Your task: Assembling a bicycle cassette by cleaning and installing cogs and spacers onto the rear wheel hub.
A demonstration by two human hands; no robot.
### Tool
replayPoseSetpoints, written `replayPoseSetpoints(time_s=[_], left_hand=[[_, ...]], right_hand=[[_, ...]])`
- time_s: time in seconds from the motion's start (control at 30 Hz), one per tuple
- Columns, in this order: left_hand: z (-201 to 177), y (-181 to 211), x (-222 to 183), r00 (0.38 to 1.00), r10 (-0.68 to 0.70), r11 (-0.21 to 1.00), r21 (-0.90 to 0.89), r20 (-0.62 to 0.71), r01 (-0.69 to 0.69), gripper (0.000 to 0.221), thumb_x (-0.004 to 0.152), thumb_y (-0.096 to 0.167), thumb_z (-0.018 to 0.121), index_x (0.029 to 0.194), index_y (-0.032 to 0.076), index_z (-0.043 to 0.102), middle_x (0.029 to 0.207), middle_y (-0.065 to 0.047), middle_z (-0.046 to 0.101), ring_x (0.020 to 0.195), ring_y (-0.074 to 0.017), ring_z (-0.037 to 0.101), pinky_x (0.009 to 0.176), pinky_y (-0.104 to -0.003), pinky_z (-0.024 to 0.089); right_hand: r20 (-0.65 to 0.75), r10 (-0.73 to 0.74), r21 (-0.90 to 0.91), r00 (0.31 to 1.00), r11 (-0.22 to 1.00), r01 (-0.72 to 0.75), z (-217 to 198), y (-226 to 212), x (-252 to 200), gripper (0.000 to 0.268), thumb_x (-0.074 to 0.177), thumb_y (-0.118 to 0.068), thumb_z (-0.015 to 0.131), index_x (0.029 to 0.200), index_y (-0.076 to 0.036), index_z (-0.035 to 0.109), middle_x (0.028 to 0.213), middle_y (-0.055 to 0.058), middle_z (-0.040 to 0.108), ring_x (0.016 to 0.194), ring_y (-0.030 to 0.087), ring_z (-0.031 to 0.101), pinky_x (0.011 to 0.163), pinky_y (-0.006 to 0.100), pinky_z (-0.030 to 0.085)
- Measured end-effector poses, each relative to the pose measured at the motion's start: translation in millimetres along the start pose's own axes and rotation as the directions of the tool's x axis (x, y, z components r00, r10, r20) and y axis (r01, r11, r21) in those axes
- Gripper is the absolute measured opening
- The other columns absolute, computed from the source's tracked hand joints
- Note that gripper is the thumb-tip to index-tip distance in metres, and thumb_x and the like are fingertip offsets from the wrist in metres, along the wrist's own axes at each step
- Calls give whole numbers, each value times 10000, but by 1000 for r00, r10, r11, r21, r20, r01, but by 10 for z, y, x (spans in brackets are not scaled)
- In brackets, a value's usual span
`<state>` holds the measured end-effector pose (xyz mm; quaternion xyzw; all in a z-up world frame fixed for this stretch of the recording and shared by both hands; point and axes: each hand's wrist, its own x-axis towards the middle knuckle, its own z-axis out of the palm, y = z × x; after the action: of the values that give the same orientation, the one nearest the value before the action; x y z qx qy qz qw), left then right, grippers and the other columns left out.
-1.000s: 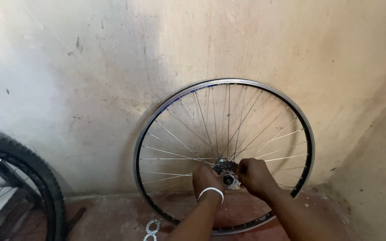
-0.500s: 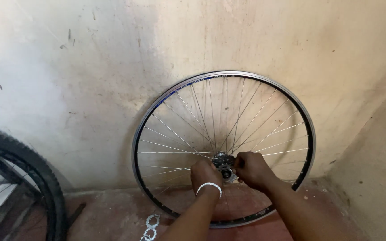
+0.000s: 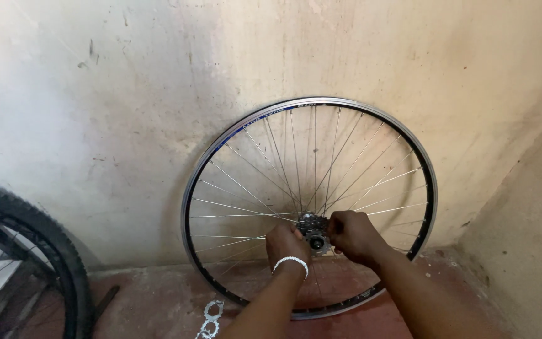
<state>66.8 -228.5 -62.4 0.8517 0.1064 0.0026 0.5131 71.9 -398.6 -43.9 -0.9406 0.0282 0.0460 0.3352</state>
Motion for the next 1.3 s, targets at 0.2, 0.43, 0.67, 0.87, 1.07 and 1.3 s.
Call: replayPoseSetpoints(time_s=[0.2,0.43,0.67,0.87,1.07,1.3], left_hand=[[96,-119,105,1000,-1,999,37,24,1,116,844,-10,612,768,77,623,780,-160,696,912,-368,753,771,-419,618],[22,-37,14,998,-57,998,12,22,57,102,862,-5,610,810,83,612,819,-153,723,939,-350,758,816,-418,614],[52,74,-42,992,-120,970,208,-40,126,206,840,121,776,1010,83,667,981,-140,732,889,-322,740,813,-456,605],[1,90,-54,993,-116,937,327,-30,119,185,833,221,784,962,110,713,921,-104,749,825,-274,744,765,-414,597],[37,79,-47,996,-77,939,331,-56,91,185,809,236,774,952,131,721,923,-100,748,835,-288,736,776,-417,574],[-166,209,-40,996,-75,951,302,39,60,193,805,87,698,979,86,780,962,-144,781,1015,-378,755,842,-472,618]], right_hand=[[-55,-39,-23,998,999,38,-6,-65,-57,195,768,-132,755,935,-32,770,747,223,776,730,360,798,736,396,613],[-77,-73,-118,994,991,64,30,-47,-35,216,776,-177,761,971,-83,774,903,189,807,964,419,764,836,473,614],[-260,-160,-148,952,981,124,67,3,-50,70,773,-97,732,815,-42,740,721,84,763,603,235,663,636,353,559],[-244,-138,-220,960,972,84,121,-25,-63,196,837,-201,703,803,-7,705,705,161,721,594,311,628,658,419,547],[-227,-57,-229,972,973,4,115,-114,-77,84,807,-100,668,794,-24,700,738,155,725,643,308,648,689,404,548],[-128,40,-211,991,975,-66,38,-56,43,311,905,-267,623,975,8,749,941,321,743,1000,481,739,818,528,611]])
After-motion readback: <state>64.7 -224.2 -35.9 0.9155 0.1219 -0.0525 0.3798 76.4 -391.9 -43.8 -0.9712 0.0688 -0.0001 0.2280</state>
